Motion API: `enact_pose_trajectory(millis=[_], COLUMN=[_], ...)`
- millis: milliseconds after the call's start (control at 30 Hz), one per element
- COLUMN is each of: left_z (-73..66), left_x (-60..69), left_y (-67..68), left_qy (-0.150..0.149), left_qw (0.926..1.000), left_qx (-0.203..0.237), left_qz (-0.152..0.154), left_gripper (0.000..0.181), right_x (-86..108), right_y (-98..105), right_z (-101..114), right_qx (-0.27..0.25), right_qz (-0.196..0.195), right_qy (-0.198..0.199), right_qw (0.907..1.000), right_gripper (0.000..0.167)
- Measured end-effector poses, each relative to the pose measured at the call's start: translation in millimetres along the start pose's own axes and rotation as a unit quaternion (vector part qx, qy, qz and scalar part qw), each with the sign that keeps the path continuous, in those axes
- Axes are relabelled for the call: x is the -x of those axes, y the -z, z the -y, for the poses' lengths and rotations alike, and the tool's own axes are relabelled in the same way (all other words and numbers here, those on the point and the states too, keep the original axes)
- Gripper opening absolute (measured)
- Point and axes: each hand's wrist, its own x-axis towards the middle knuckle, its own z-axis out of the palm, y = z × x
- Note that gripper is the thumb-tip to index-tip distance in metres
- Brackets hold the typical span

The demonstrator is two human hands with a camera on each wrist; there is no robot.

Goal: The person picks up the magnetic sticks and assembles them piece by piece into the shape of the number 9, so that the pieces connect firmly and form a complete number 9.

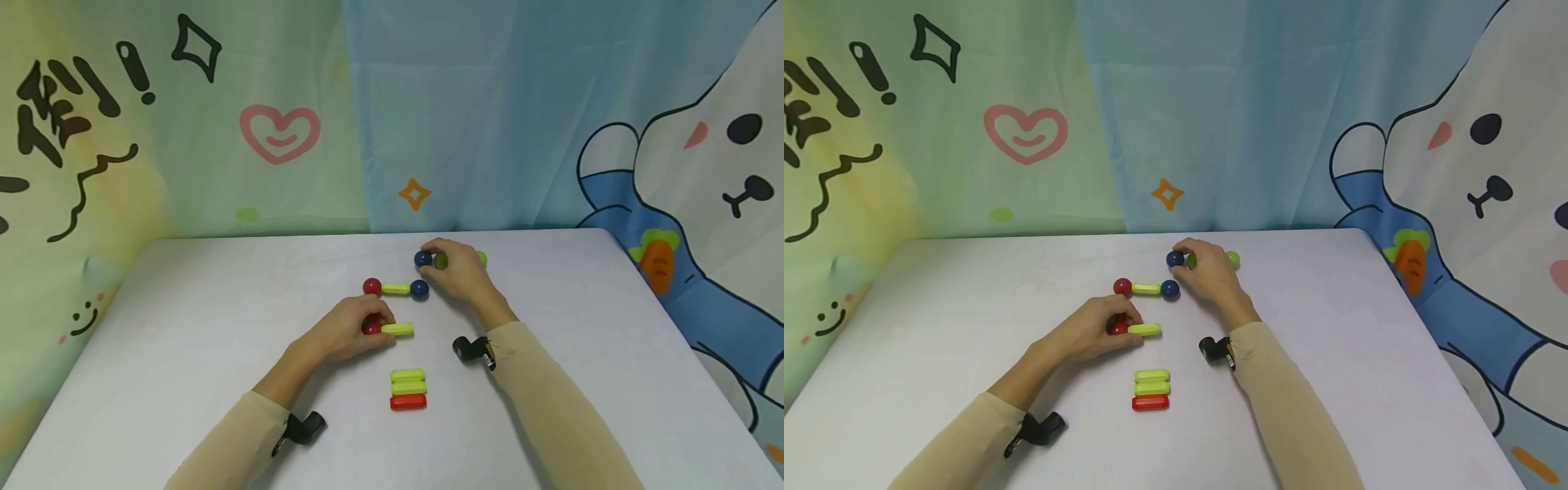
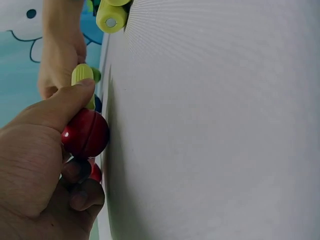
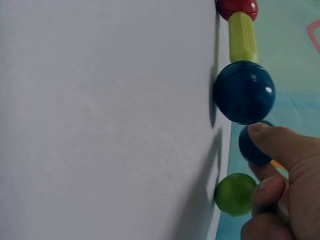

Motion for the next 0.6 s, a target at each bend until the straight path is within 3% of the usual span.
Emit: enact_pose_trajectory(millis=[300, 600], left_z=[-0.1, 0.4], left_x=[-2.1, -1.7], left_y=[1.1, 0.8], left_qy=[0.000, -0.006], left_qw=[1.0000, 1.0000], left_qx=[-0.002, -0.002], left_qz=[0.008, 0.006], left_gripper=[0.027, 0.027], right_x=[18.1, 52.8], right_y=[12.7, 24.9], right_z=[7.6, 9.7], right_qx=[-0.078, -0.105], right_qz=[-0.039, 0.016], right_qy=[0.053, 0.131], right_qw=[0.9947, 0.9857], right_gripper=[0.042, 0.042])
